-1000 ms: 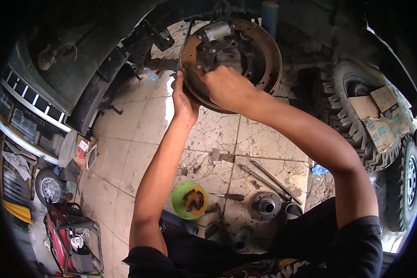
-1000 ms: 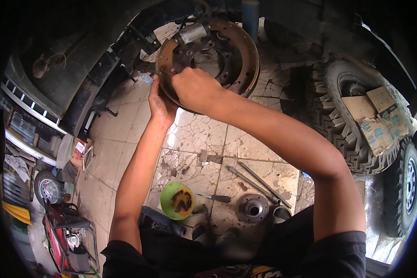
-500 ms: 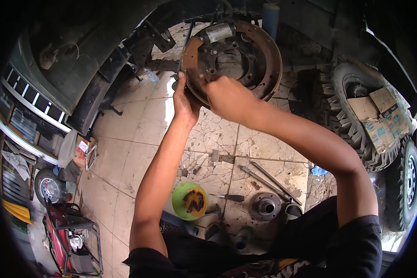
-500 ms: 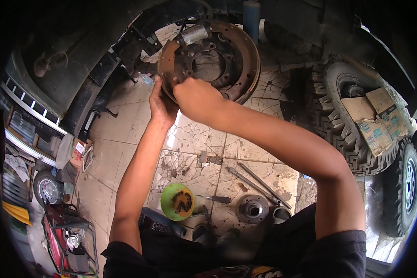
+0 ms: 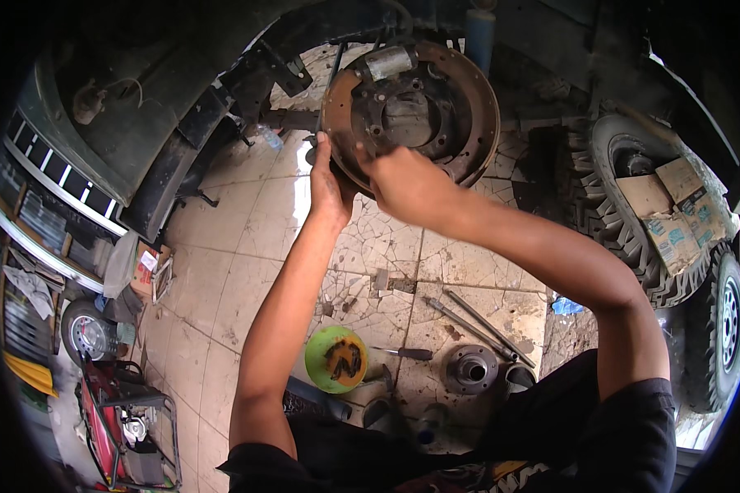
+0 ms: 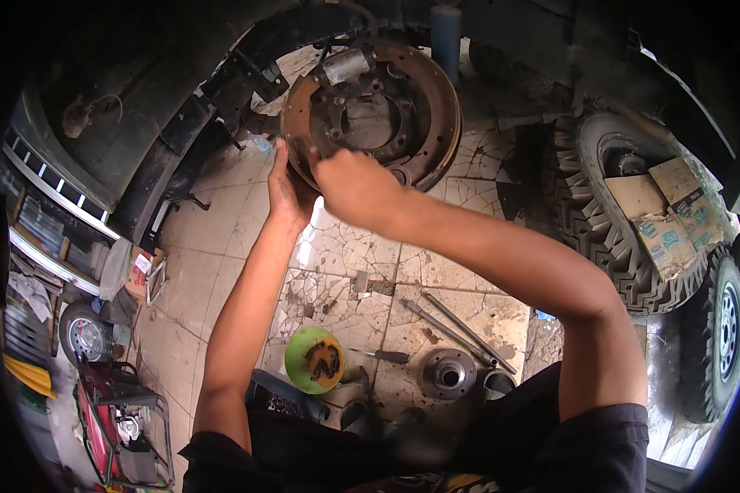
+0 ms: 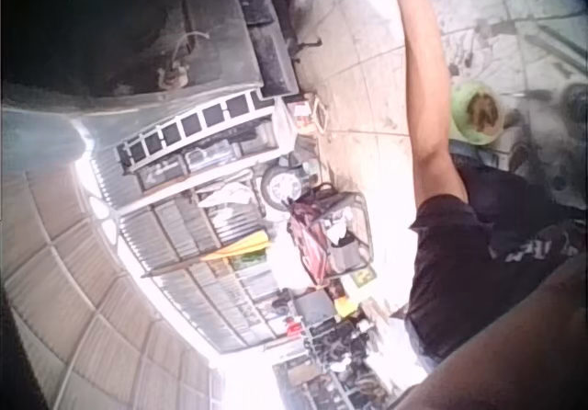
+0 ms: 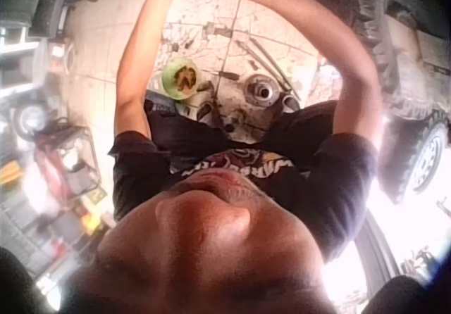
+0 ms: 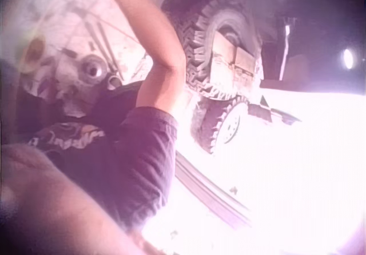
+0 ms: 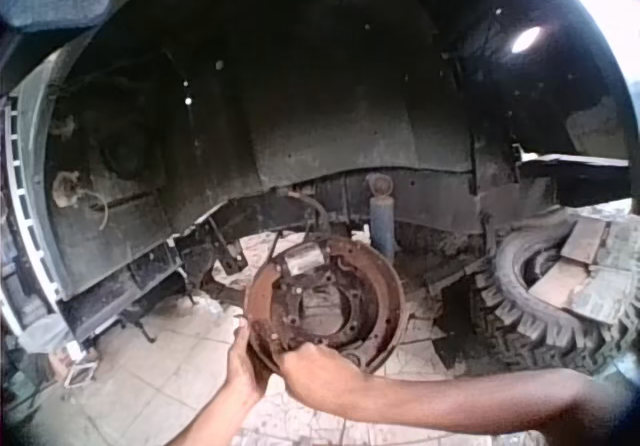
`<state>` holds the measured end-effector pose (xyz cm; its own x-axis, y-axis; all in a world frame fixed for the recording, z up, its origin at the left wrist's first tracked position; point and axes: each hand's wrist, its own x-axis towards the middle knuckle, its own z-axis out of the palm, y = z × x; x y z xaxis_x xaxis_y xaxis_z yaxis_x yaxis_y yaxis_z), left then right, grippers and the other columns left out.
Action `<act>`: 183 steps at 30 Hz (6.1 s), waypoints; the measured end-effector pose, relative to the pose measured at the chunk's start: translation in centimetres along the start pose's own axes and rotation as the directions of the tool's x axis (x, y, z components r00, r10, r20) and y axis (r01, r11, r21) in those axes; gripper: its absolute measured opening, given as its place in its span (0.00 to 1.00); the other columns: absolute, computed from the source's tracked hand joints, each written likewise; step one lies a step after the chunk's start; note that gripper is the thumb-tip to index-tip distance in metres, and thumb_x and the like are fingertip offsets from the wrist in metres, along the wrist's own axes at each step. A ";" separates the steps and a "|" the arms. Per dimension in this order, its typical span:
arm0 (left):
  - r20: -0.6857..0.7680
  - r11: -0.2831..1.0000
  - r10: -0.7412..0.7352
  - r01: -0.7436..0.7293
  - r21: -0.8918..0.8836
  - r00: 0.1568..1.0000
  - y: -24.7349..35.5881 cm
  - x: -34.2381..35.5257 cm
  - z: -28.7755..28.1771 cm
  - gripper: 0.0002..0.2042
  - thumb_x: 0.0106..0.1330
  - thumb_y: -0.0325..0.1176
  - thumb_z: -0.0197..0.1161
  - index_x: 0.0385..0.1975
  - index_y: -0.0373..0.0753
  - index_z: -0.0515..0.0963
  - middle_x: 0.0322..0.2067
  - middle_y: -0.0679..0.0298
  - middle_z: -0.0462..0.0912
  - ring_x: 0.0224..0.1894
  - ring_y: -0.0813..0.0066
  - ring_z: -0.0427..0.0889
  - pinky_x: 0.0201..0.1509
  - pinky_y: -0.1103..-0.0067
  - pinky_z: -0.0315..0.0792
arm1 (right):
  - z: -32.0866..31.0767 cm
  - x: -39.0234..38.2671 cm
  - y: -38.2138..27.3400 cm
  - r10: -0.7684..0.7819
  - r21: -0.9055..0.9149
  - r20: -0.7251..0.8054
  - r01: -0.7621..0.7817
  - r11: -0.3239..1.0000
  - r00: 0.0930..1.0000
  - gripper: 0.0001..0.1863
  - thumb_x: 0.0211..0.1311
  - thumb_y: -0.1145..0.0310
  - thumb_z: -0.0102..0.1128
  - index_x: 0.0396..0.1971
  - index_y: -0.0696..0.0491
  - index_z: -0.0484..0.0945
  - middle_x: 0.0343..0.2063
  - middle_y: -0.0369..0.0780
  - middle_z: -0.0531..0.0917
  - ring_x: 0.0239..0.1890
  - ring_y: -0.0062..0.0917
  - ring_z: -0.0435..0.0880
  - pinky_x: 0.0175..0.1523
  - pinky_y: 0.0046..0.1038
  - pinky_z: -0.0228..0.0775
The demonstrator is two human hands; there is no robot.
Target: The person works on a vehicle's brake assembly by hand and using a tool to manipulate the inner components.
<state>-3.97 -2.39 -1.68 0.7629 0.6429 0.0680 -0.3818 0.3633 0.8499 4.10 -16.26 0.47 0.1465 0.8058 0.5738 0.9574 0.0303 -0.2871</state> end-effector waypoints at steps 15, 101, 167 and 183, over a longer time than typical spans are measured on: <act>0.053 0.996 0.010 -0.015 0.089 0.999 0.0 0.0 0.0 0.33 0.71 0.61 0.43 0.65 0.41 0.60 0.62 0.61 0.67 0.63 0.67 0.66 0.68 0.70 0.60 | -0.7 -3.1 -2.3 0.023 -0.214 0.154 0.011 0.977 0.988 0.30 0.49 0.80 0.53 0.57 0.71 0.65 0.33 0.61 0.80 0.27 0.47 0.85 0.32 0.40 0.80; 0.082 0.990 0.062 -0.071 0.119 0.995 -0.5 -0.2 1.5 0.34 0.70 0.62 0.44 0.68 0.43 0.57 0.67 0.59 0.60 0.68 0.66 0.59 0.71 0.66 0.53 | -5.3 4.4 6.6 0.025 -0.072 -0.090 -0.032 0.997 0.996 0.25 0.53 0.80 0.56 0.54 0.52 0.78 0.27 0.51 0.82 0.28 0.40 0.83 0.37 0.37 0.74; 0.012 0.683 0.502 -0.405 0.608 0.865 -1.6 3.9 -0.1 0.19 0.67 0.37 0.58 0.51 0.29 0.68 0.48 0.46 0.72 0.51 0.52 0.73 0.56 0.65 0.66 | -7.9 -3.1 13.4 0.337 0.007 -0.597 -0.415 0.910 0.728 0.18 0.64 0.61 0.58 0.46 0.60 0.78 0.40 0.51 0.80 0.46 0.43 0.80 0.52 0.35 0.70; 0.097 0.883 0.452 -0.461 0.093 0.887 -0.2 1.7 0.5 0.34 0.75 0.56 0.38 0.67 0.30 0.53 0.61 0.53 0.64 0.65 0.67 0.63 0.69 0.74 0.57 | -3.8 -3.3 13.2 0.763 0.643 -0.449 -0.424 0.637 0.465 0.35 0.68 0.47 0.53 0.58 0.65 0.68 0.54 0.51 0.76 0.58 0.32 0.72 0.64 0.28 0.58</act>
<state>-2.32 -1.73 -1.45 0.5543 0.6689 0.4953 -0.6399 -0.0381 0.7675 17.19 -20.79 -2.31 0.9102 0.1322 0.3926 0.3882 0.0584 -0.9197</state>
